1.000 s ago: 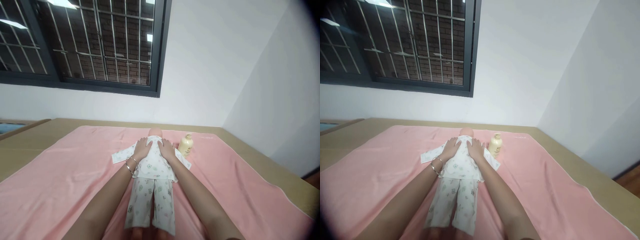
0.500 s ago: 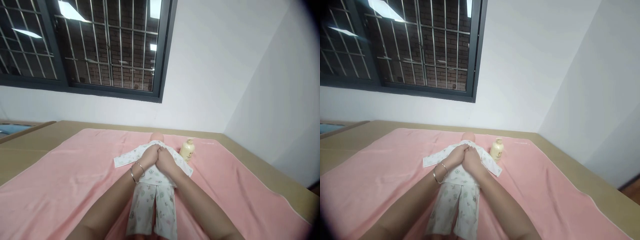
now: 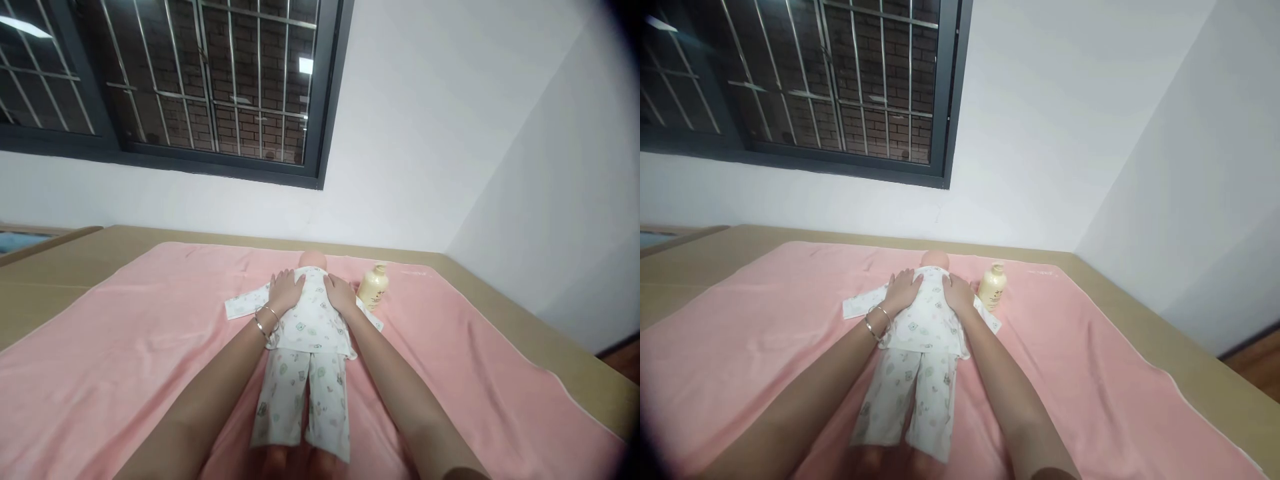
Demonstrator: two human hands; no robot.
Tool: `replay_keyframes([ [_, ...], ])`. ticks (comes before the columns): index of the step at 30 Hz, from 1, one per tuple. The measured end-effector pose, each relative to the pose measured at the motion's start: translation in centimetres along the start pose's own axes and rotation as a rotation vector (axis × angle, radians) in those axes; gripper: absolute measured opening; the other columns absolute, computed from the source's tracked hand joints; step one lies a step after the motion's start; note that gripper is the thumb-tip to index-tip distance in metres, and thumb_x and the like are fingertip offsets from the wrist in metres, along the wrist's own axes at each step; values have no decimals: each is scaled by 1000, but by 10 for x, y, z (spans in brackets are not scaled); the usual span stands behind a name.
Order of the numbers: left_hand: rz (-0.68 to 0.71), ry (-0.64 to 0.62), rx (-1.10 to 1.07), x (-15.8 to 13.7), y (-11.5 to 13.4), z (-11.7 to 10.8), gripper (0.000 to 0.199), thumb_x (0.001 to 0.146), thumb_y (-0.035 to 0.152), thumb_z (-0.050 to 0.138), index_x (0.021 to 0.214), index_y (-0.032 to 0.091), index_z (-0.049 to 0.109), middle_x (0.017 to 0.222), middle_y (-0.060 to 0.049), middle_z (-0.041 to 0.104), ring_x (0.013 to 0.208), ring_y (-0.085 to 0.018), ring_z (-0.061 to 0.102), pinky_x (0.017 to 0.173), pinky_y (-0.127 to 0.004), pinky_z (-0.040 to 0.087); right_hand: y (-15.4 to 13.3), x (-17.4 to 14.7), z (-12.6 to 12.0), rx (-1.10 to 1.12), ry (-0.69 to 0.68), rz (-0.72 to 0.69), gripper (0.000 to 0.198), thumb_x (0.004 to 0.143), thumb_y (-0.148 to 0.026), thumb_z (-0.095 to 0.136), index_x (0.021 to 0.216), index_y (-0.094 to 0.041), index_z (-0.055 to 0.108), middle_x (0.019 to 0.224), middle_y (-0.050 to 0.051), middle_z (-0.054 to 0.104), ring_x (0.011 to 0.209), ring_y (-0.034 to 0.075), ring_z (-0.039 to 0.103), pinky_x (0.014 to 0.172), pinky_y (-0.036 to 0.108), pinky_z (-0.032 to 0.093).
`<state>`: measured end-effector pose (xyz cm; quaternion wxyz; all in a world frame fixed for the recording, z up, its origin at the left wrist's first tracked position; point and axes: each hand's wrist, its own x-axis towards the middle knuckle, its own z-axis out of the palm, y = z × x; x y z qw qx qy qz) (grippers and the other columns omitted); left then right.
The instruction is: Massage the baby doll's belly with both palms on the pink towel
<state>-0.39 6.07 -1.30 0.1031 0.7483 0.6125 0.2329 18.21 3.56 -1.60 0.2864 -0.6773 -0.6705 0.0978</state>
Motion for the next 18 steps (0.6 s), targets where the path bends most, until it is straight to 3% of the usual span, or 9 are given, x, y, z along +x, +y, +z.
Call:
replay_keyframes([
  [3, -163, 9, 32, -5, 3, -4, 80, 90, 68, 21, 141, 12, 44, 154, -21, 34, 147, -39, 19, 116, -65, 7, -2, -1, -1, -30, 3, 0, 53, 101, -47, 19, 111, -21, 64, 122, 10, 65, 118, 28, 54, 110, 56, 20],
  [5, -240, 39, 61, -8, 5, -7, 84, 86, 73, 26, 139, 12, 48, 154, -23, 33, 146, -44, 15, 113, -70, 4, -7, -2, -3, -51, 12, 5, 50, 100, -43, 22, 117, -18, 63, 132, 14, 59, 130, 31, 44, 111, 56, 19],
  [8, -107, 161, 106, -10, 10, -10, 69, 91, 60, 33, 136, 11, 51, 154, -20, 34, 148, -41, 13, 116, -65, 2, -18, -7, -5, -78, 60, -75, 43, 98, -31, 31, 119, -12, 63, 143, 18, 48, 139, 32, 32, 113, 51, 19],
  [10, 71, 196, 98, -9, 13, -9, 55, 95, 44, 32, 135, 11, 52, 154, -17, 37, 148, -34, 18, 120, -55, 6, -24, -11, -4, -54, 77, -194, 40, 96, -25, 33, 119, -14, 63, 142, 15, 50, 137, 27, 37, 113, 43, 22],
  [12, 166, 135, 36, -5, 12, -5, 50, 97, 35, 28, 134, 12, 52, 152, -15, 41, 145, -29, 28, 120, -49, 14, -26, -13, -1, 7, 79, -266, 40, 95, -23, 33, 124, -17, 61, 139, 10, 54, 133, 21, 43, 113, 36, 25],
  [14, 155, 63, -33, -1, 9, -1, 49, 97, 36, 28, 134, 13, 51, 149, -14, 44, 141, -27, 35, 118, -47, 23, -23, -12, 3, 56, 86, -256, 41, 97, -26, 33, 129, -17, 57, 136, 8, 57, 130, 19, 46, 111, 33, 28],
  [18, 131, 42, -51, 4, 4, -1, 52, 97, 42, 30, 132, 11, 52, 141, -16, 52, 134, -28, 44, 112, -42, 32, -11, -5, 5, 47, 75, -163, 46, 99, -37, 32, 133, -16, 54, 140, 11, 53, 134, 22, 43, 113, 36, 26],
])
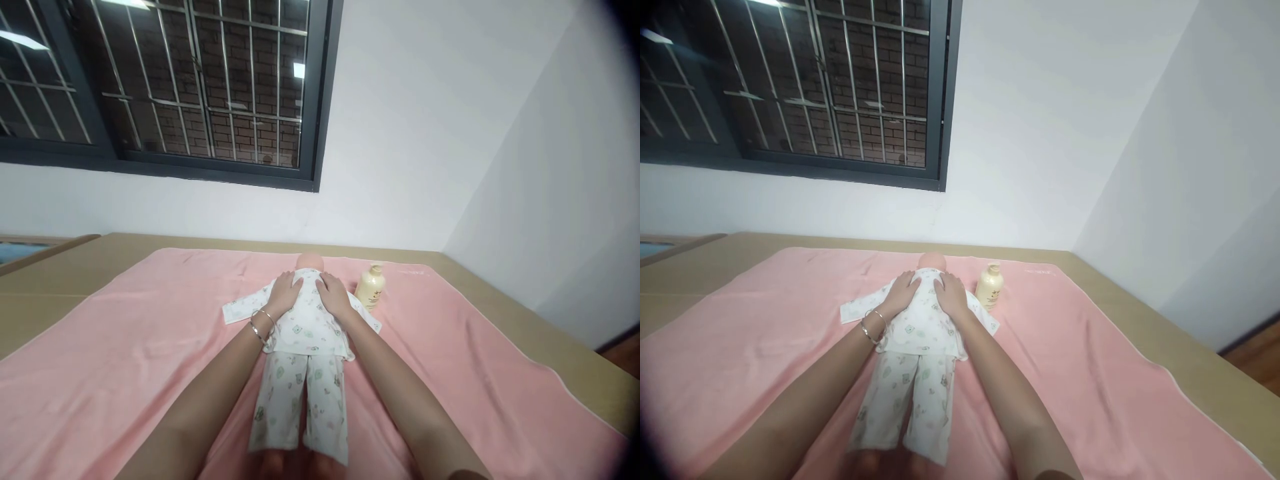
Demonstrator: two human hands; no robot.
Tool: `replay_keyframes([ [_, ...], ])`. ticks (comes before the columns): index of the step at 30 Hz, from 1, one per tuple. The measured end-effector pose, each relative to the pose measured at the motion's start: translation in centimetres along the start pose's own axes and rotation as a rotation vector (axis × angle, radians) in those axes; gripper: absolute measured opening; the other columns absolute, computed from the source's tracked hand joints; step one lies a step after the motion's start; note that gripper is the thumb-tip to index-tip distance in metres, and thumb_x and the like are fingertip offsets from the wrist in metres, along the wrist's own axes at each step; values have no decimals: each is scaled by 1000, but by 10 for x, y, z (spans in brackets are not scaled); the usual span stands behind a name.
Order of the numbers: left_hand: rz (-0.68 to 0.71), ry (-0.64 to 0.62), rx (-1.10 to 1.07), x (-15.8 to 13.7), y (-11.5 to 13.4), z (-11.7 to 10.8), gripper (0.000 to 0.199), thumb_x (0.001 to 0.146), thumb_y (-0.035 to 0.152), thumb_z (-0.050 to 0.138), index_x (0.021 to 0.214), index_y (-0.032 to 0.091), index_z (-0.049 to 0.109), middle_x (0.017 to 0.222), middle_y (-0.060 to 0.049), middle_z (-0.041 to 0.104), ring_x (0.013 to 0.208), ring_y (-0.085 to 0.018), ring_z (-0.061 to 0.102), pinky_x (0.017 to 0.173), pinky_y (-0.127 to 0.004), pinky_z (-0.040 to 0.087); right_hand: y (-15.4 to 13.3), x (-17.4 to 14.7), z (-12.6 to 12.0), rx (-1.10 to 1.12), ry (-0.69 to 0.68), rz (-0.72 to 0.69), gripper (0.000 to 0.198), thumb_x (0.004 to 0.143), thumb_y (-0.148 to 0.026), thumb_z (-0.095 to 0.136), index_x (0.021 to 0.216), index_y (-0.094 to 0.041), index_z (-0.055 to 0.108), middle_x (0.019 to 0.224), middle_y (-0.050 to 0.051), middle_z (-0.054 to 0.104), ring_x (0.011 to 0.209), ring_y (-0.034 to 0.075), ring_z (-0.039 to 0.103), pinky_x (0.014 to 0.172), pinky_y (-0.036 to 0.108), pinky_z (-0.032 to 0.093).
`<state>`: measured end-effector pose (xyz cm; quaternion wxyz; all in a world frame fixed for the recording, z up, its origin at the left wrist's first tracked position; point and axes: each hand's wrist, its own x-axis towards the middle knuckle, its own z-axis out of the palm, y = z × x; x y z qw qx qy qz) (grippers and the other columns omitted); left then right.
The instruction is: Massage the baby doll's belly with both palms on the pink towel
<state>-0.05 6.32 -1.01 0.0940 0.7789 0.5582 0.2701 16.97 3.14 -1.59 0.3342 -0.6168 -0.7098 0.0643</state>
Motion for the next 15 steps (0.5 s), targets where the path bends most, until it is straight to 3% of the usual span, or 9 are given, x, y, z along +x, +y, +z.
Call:
replay_keyframes([
  [4, 25, -68, 100, -4, 6, -10, 53, 98, 41, 27, 134, 8, 49, 139, -20, 52, 132, -31, 45, 109, -45, 32, -1, 1, -2, -86, -42, 8, 47, 100, -38, 31, 136, -13, 51, 148, 15, 43, 140, 26, 34, 115, 42, 21],
  [8, 85, -122, 119, -9, 14, -18, 47, 97, 38, 30, 128, 12, 53, 136, -18, 55, 126, -30, 51, 104, -43, 37, -13, -4, -4, -130, -74, -53, 46, 101, -32, 28, 137, -12, 48, 144, 16, 48, 138, 26, 37, 113, 43, 22],
  [11, 125, -88, 81, -9, 12, -15, 45, 97, 39, 32, 125, 12, 55, 131, -17, 59, 123, -28, 53, 104, -41, 37, -17, -6, -2, -129, -55, -60, 45, 100, -32, 29, 135, -12, 49, 141, 16, 50, 135, 26, 40, 112, 43, 23],
  [15, 70, 11, 27, -9, 8, -3, 49, 96, 40, 37, 133, 12, 49, 134, -15, 56, 128, -27, 48, 109, -39, 32, -15, -8, 1, -127, -36, -51, 45, 100, -32, 29, 135, -13, 49, 140, 14, 52, 132, 26, 42, 111, 41, 24],
])
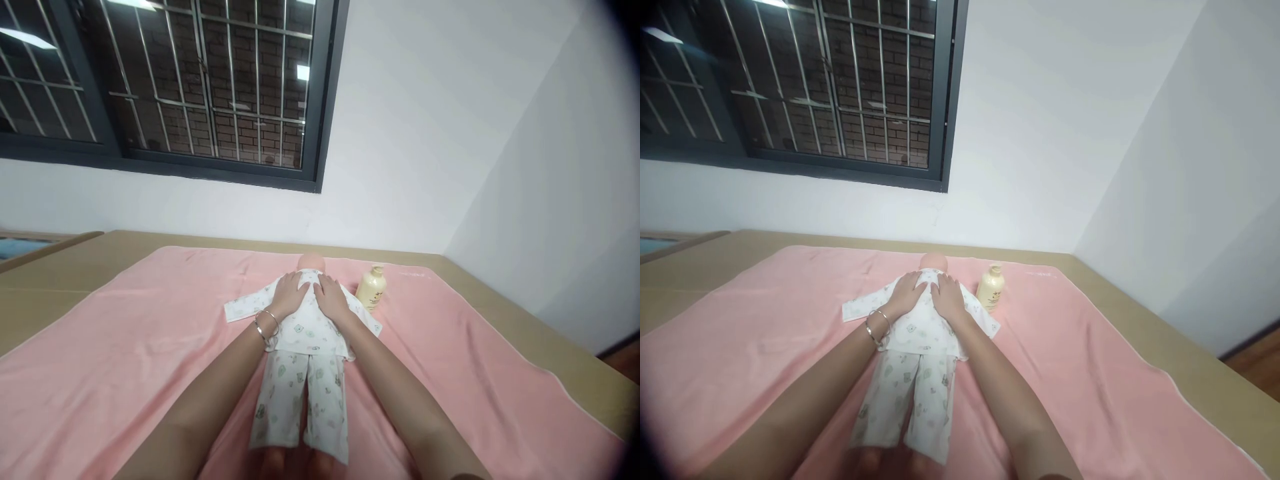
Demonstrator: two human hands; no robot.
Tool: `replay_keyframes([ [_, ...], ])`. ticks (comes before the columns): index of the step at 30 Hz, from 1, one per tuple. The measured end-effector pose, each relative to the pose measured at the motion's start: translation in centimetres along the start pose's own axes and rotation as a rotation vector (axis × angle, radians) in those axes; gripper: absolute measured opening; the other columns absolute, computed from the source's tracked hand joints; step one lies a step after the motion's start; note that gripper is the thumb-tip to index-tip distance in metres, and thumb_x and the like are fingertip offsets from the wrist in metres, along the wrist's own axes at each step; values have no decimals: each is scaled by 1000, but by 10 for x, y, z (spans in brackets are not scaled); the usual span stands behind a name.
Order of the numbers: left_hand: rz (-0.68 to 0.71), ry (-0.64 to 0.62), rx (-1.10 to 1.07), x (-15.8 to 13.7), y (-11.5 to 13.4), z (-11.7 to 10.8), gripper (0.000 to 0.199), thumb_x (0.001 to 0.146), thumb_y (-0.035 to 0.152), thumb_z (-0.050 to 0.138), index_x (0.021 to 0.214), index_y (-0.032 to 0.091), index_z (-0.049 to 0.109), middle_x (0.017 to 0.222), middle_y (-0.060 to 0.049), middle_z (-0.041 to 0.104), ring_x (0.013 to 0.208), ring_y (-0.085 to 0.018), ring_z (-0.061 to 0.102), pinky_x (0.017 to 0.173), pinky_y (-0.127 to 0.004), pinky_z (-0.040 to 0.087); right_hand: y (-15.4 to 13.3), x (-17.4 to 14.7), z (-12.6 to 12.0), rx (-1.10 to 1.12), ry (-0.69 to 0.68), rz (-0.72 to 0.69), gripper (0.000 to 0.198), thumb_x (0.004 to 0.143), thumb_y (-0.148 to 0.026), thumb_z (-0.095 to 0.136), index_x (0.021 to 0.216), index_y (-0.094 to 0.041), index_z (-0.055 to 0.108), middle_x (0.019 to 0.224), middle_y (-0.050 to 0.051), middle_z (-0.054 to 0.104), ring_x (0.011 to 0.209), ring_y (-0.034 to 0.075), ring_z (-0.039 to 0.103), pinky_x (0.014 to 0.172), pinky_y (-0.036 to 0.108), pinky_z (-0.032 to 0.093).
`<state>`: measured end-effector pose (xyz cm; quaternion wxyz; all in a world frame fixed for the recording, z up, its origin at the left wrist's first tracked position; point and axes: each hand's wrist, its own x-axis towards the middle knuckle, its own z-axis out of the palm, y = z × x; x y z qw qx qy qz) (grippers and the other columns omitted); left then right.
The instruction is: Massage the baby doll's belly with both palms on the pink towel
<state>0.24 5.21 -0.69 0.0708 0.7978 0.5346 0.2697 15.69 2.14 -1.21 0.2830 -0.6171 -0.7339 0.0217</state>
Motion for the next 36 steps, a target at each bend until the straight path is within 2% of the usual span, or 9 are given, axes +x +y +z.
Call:
replay_keyframes([
  [6, 2, 13, 9, -5, 3, 0, 47, 97, 42, 36, 131, 14, 53, 127, -13, 63, 120, -27, 54, 105, -39, 37, -2, -1, -1, -57, -1, -2, 41, 100, -32, 28, 126, -14, 54, 122, 13, 63, 116, 25, 54, 105, 38, 29],
  [13, -18, -11, 66, -4, 5, -5, 46, 96, 44, 35, 122, 15, 59, 111, -14, 70, 105, -28, 63, 91, -37, 44, -3, -1, -4, -72, -29, 33, 40, 100, -34, 28, 122, -17, 56, 117, 11, 66, 108, 26, 58, 100, 37, 31],
  [22, -46, -34, 58, -4, 4, -4, 47, 96, 47, 33, 124, 17, 58, 113, -12, 70, 107, -29, 64, 89, -36, 45, -6, -2, -7, -101, -48, 39, 36, 100, -33, 28, 110, -18, 59, 110, 10, 68, 101, 24, 60, 96, 35, 33],
  [25, -46, -44, 52, -4, 4, -5, 48, 96, 48, 33, 125, 17, 57, 115, -12, 69, 108, -29, 63, 92, -37, 44, -6, -3, -7, -92, -48, 45, 38, 100, -34, 27, 113, -17, 59, 111, 10, 68, 102, 25, 60, 97, 36, 34],
  [29, -53, -40, 61, -5, 5, -3, 52, 96, 45, 33, 134, 15, 50, 127, -15, 63, 122, -29, 55, 104, -40, 38, -4, -5, -5, -41, -27, 9, 45, 101, -33, 25, 133, -13, 50, 131, 13, 59, 122, 24, 52, 108, 38, 25],
  [32, -39, -23, 72, -5, 7, -2, 56, 96, 41, 33, 143, 12, 40, 145, -16, 48, 136, -28, 41, 112, -40, 29, -1, -5, -4, -28, -33, 3, 49, 101, -33, 26, 139, -10, 45, 146, 15, 46, 138, 25, 36, 114, 41, 18],
  [34, -34, -47, 70, -5, 9, -2, 56, 97, 40, 31, 146, 13, 36, 154, -14, 36, 143, -27, 31, 116, -42, 23, 1, -4, -4, -14, -57, 10, 50, 101, -34, 25, 141, -10, 43, 149, 15, 42, 142, 25, 31, 115, 41, 16],
  [36, -44, -109, 67, -5, 11, -7, 56, 98, 40, 28, 147, 15, 34, 157, -14, 32, 146, -27, 25, 117, -46, 19, 0, -3, -7, -8, -83, 16, 51, 101, -35, 25, 143, -11, 41, 150, 14, 41, 142, 24, 30, 115, 42, 16],
])
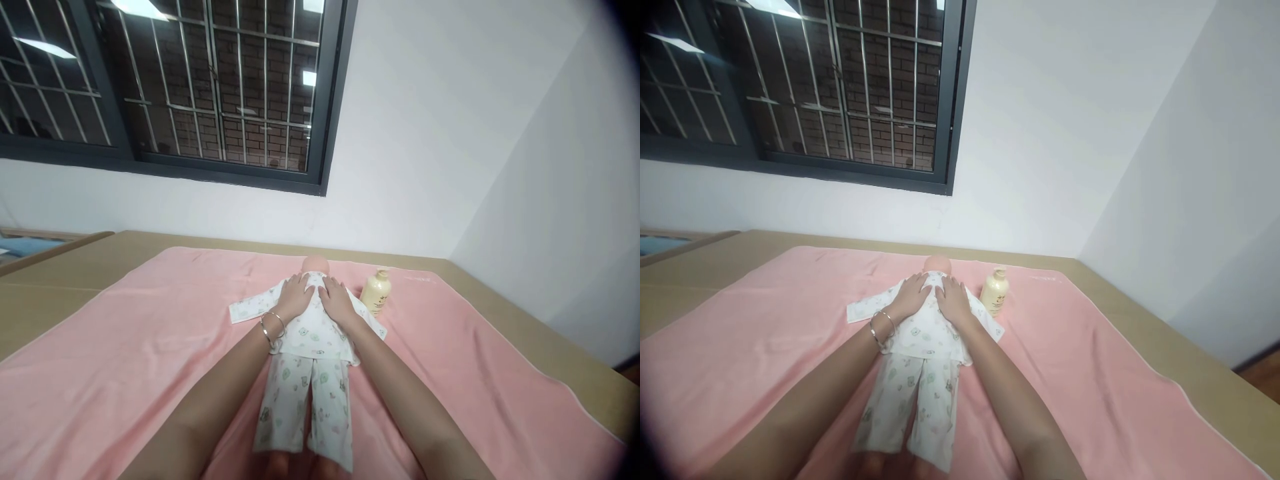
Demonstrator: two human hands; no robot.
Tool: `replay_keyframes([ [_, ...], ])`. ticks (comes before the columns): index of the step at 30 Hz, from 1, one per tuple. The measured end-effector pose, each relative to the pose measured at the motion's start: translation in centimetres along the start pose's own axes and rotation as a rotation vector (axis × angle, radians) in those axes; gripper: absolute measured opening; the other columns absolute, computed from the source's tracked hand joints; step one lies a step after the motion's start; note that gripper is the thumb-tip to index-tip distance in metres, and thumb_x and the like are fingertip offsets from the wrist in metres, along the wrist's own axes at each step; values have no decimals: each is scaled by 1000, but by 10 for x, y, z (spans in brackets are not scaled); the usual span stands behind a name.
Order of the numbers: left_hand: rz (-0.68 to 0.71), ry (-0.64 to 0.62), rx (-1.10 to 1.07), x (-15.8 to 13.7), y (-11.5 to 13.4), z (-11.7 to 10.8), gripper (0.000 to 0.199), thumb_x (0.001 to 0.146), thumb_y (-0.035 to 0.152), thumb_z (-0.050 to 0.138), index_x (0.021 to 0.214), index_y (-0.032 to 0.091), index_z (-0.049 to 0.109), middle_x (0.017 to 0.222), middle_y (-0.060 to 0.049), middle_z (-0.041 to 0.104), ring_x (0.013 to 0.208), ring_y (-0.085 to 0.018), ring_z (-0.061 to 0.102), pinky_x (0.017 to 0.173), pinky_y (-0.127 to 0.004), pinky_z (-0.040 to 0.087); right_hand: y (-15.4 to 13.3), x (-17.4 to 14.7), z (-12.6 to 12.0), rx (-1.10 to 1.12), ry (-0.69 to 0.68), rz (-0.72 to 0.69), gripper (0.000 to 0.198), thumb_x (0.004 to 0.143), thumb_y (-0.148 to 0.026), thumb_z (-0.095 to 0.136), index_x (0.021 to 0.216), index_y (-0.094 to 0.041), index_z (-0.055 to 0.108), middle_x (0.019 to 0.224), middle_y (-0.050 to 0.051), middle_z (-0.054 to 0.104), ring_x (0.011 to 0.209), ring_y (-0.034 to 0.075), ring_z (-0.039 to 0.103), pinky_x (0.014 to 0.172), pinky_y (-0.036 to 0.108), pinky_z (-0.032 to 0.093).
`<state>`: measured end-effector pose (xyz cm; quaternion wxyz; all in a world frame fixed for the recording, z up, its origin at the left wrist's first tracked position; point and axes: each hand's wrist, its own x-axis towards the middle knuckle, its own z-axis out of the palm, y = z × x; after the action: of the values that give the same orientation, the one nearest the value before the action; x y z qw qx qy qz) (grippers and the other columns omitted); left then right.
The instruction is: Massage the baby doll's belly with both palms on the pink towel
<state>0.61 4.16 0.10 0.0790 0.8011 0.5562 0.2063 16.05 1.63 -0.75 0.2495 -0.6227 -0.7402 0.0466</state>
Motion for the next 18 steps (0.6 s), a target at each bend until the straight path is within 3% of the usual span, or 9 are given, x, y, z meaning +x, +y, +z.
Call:
replay_keyframes([
  [5, 45, -120, 110, -12, 12, -28, 53, 98, 40, 29, 145, 16, 37, 152, -17, 38, 140, -32, 36, 113, -53, 26, -20, -11, -17, -102, -40, 28, 45, 100, -32, 29, 135, -13, 48, 140, 17, 51, 131, 28, 43, 110, 47, 23],
  [9, 197, -184, 158, -25, 30, -48, 34, 92, 22, 40, 118, 15, 60, 127, -16, 62, 117, -29, 59, 102, -42, 41, -38, -21, -31, -87, -53, -94, 34, 96, -25, 35, 118, -19, 60, 120, 12, 65, 113, 26, 57, 105, 42, 29],
  [11, 226, -152, 113, -26, 34, -49, 30, 90, 16, 39, 106, 15, 65, 116, -15, 67, 109, -27, 63, 99, -37, 44, -37, -21, -32, -8, -20, -135, 35, 97, -23, 31, 113, -21, 62, 114, 8, 68, 107, 22, 59, 103, 36, 33],
  [13, 228, -74, 76, -20, 29, -41, 33, 91, 16, 35, 109, 14, 63, 119, -15, 66, 116, -26, 60, 104, -37, 41, -27, -16, -29, 68, -5, -150, 38, 98, -25, 29, 116, -22, 62, 118, 6, 67, 111, 20, 58, 102, 32, 34],
  [15, 205, -10, 44, -9, 16, -27, 39, 95, 21, 31, 123, 13, 57, 134, -15, 58, 131, -27, 49, 113, -41, 32, -12, -9, -20, 103, -7, -133, 41, 99, -29, 28, 126, -22, 57, 132, 6, 60, 124, 19, 51, 107, 33, 31],
  [18, 64, -48, -51, 7, -8, -7, 51, 99, 38, 24, 141, 17, 43, 152, -10, 41, 145, -25, 29, 118, -45, 21, 7, 0, -7, 72, -19, -15, 51, 102, -43, 22, 142, -20, 44, 149, 8, 44, 140, 21, 34, 116, 43, 15],
])
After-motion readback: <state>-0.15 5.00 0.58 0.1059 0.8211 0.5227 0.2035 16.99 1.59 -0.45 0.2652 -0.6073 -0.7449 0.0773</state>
